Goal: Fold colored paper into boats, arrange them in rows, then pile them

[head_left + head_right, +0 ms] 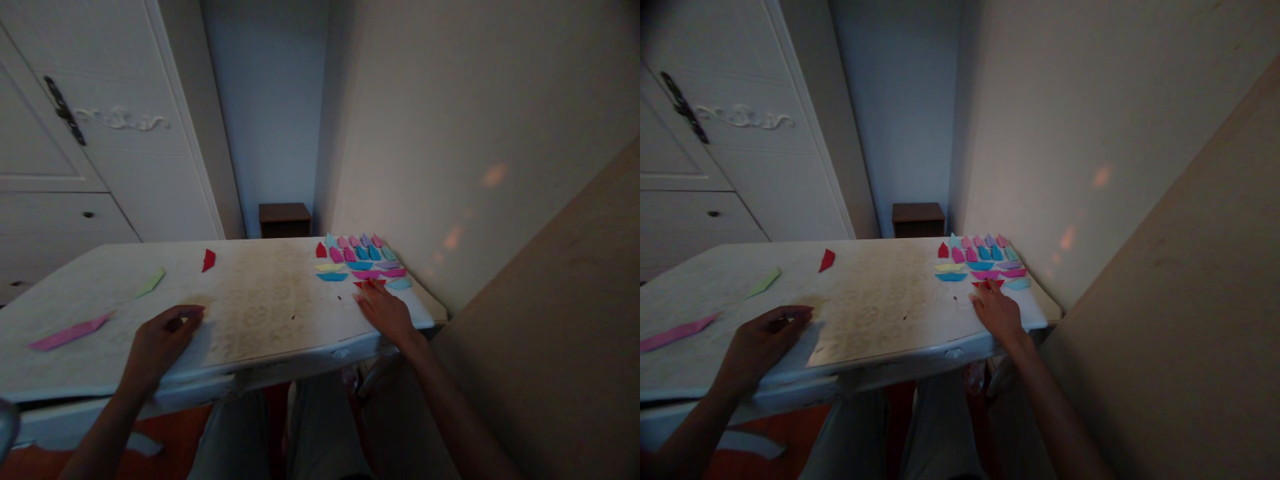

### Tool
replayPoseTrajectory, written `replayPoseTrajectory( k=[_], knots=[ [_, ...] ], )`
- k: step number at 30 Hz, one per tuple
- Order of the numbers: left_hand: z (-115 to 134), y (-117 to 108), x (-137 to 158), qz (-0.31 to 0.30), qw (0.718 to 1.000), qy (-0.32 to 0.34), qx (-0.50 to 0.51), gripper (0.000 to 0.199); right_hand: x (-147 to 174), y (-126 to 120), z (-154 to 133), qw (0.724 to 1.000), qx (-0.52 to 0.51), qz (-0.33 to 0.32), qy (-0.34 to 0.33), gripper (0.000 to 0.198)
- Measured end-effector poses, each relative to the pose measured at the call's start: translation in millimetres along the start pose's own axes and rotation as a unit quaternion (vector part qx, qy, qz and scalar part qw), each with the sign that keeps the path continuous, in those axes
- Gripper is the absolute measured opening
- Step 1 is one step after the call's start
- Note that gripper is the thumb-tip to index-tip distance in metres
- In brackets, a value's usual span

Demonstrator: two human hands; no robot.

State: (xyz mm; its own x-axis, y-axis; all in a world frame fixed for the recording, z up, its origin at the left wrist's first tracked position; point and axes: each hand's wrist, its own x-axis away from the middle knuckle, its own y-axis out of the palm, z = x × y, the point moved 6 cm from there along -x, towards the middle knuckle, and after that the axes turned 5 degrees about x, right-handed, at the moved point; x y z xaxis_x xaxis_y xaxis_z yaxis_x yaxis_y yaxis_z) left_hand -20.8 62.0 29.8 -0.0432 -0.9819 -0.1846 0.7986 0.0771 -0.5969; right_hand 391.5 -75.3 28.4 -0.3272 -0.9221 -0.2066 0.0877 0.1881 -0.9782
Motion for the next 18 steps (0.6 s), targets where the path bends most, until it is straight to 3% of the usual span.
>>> replayPoseTrajectory(
  k=[11, 18],
  knots=[
    [7, -2, 3, 0.000, 1.000, 0.004, 0.014, 0.051, 4, -2, -7, 0.996, 0.039, 0.023, 0.078, 0.044],
    [3, 1, 3, -0.005, 1.000, -0.009, 0.020, 0.053, 6, -6, -13, 0.996, 0.041, 0.024, 0.078, 0.039]
  ],
)
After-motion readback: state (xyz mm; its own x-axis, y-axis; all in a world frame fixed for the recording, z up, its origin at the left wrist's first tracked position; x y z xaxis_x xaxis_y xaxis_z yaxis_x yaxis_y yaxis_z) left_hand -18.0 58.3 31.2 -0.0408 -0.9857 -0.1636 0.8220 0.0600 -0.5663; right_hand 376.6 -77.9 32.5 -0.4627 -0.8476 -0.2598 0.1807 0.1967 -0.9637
